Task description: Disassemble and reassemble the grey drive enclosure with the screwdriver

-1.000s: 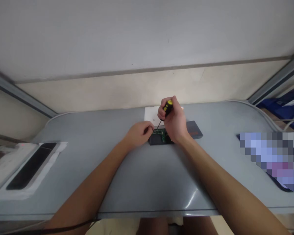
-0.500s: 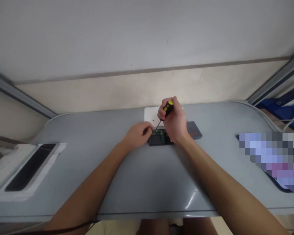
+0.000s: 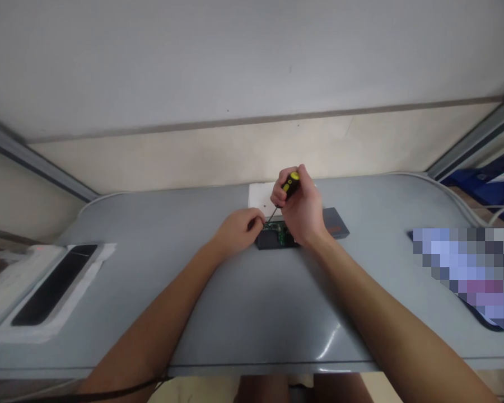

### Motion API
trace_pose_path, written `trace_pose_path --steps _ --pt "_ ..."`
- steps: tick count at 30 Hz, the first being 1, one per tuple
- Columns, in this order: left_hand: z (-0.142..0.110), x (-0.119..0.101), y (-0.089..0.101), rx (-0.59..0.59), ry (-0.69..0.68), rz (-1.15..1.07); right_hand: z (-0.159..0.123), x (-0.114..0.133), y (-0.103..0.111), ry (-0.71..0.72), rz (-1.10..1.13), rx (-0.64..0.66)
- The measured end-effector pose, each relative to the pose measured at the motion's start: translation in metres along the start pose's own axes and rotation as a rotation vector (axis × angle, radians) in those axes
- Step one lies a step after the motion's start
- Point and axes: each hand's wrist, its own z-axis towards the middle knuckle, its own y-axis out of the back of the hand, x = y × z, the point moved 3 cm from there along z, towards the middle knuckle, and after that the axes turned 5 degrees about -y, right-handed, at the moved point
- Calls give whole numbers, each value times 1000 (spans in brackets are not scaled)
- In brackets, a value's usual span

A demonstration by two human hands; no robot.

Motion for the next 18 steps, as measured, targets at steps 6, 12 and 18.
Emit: trace_pose_path --steps 6,12,18 --pt "1 -2 1 0 2 13 0 -1 0 14 13 -7" --pt "1 -2 0 -7 2 -4 -1 0 -2 5 39 41" --pt "1 -3 1 -1 3 5 0 1 0 12 65 56"
